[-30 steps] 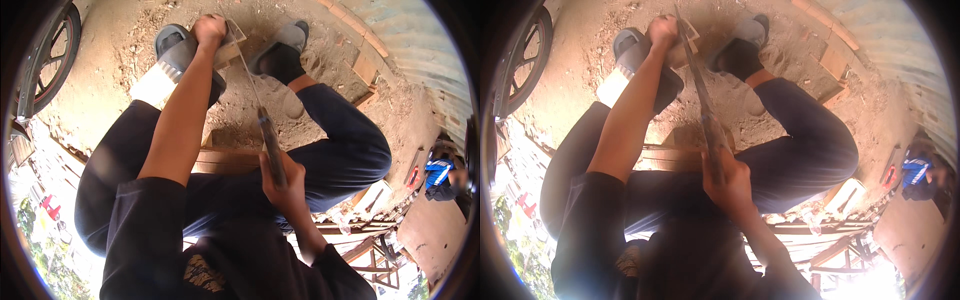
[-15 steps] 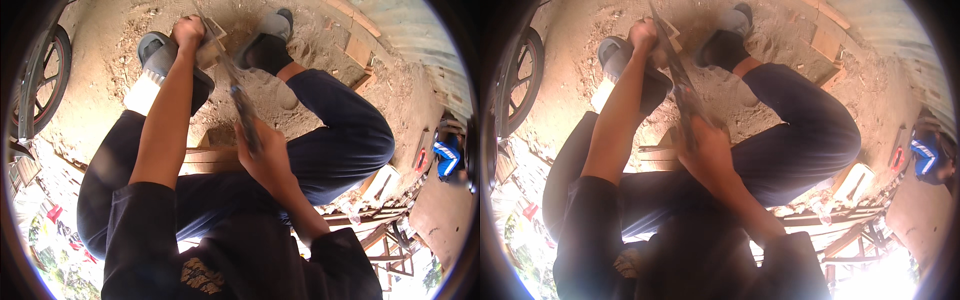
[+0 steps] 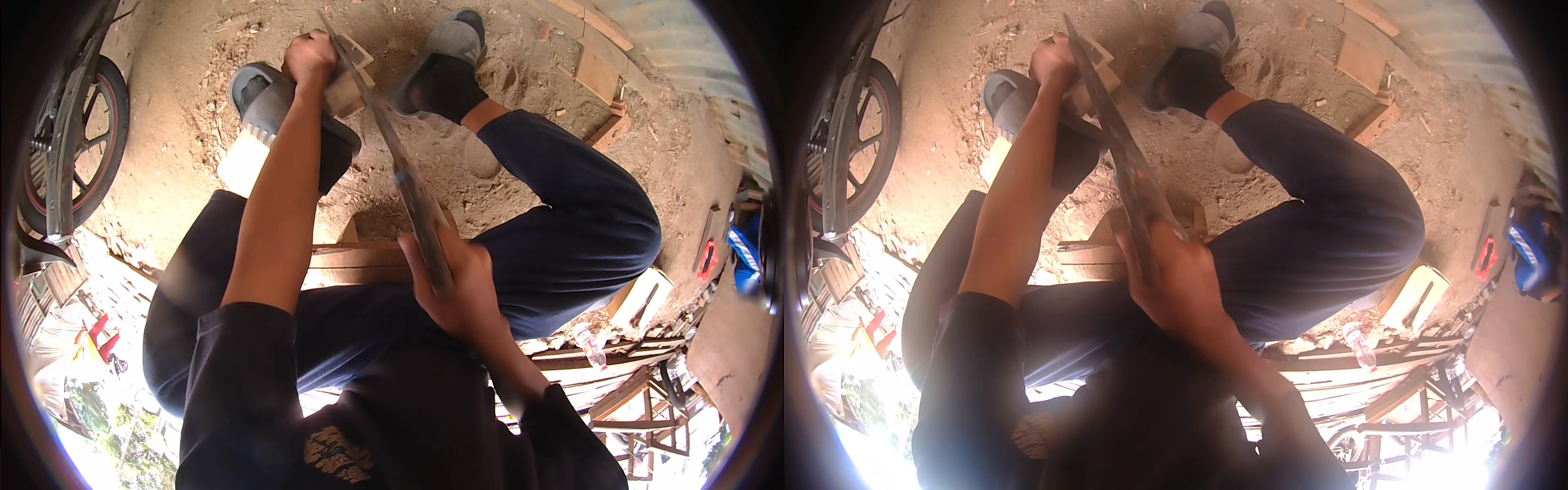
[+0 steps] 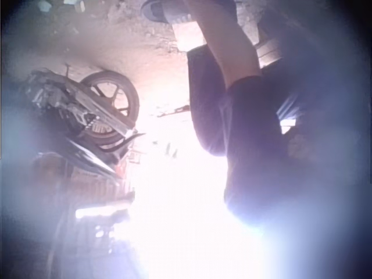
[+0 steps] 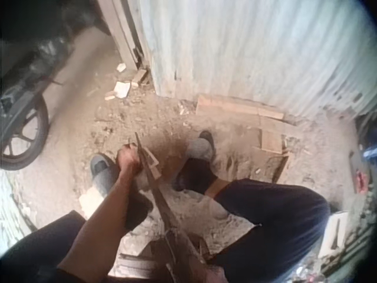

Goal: The person sits on the ground and uses a hand saw to cut a small piece of wood. They hold the wood with their left hand and saw with their right hand, making repeated back-and-forth motions until the cut is complete.

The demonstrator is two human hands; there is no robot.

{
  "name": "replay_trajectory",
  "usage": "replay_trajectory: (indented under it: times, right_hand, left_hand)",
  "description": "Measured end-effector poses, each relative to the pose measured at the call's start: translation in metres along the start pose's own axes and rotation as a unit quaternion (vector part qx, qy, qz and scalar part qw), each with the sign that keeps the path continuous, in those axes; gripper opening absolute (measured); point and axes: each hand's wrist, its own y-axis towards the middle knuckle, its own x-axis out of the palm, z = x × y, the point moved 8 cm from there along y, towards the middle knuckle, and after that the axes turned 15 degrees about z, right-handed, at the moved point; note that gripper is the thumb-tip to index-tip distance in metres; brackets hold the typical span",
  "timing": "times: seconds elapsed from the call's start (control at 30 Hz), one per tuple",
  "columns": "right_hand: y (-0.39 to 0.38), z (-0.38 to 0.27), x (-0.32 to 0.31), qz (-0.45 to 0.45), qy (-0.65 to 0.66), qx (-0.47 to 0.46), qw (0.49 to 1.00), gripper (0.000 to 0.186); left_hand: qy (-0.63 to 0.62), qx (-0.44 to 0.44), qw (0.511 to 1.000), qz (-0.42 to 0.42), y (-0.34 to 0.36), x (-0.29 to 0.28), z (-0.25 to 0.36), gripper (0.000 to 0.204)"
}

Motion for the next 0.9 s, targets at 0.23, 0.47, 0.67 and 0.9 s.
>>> replay_trajectory:
  times: [0.23, 0.47, 0.67, 0.9]
  right_hand:
    - [0.037, 0.006, 0.030, 0.000, -0.010, -0.018, 1.000, 0.015]
    - [0.004, -0.012, -0.001, 0.017, 0.028, -0.026, 0.999, 0.019]
    - [0.039, 0.015, 0.024, 0.008, 0.023, 0.028, 0.999, 0.048]
    - [0.042, 0.011, 0.036, 0.020, -0.056, -0.091, 0.994, 0.070]
  left_hand:
    - [-0.029, -0.034, 0.999, -0.019, -0.003, 0.008, 0.000, 0.049]
    - [0.031, 0.025, 0.999, -0.016, 0.005, 0.008, 0.005, 0.046]
    - [-0.010, -0.010, 1.000, 0.004, -0.001, 0.001, 0.006, 0.047]
    - [0.012, 0.072, 0.997, -0.011, -0.004, 0.001, 0.017, 0.046]
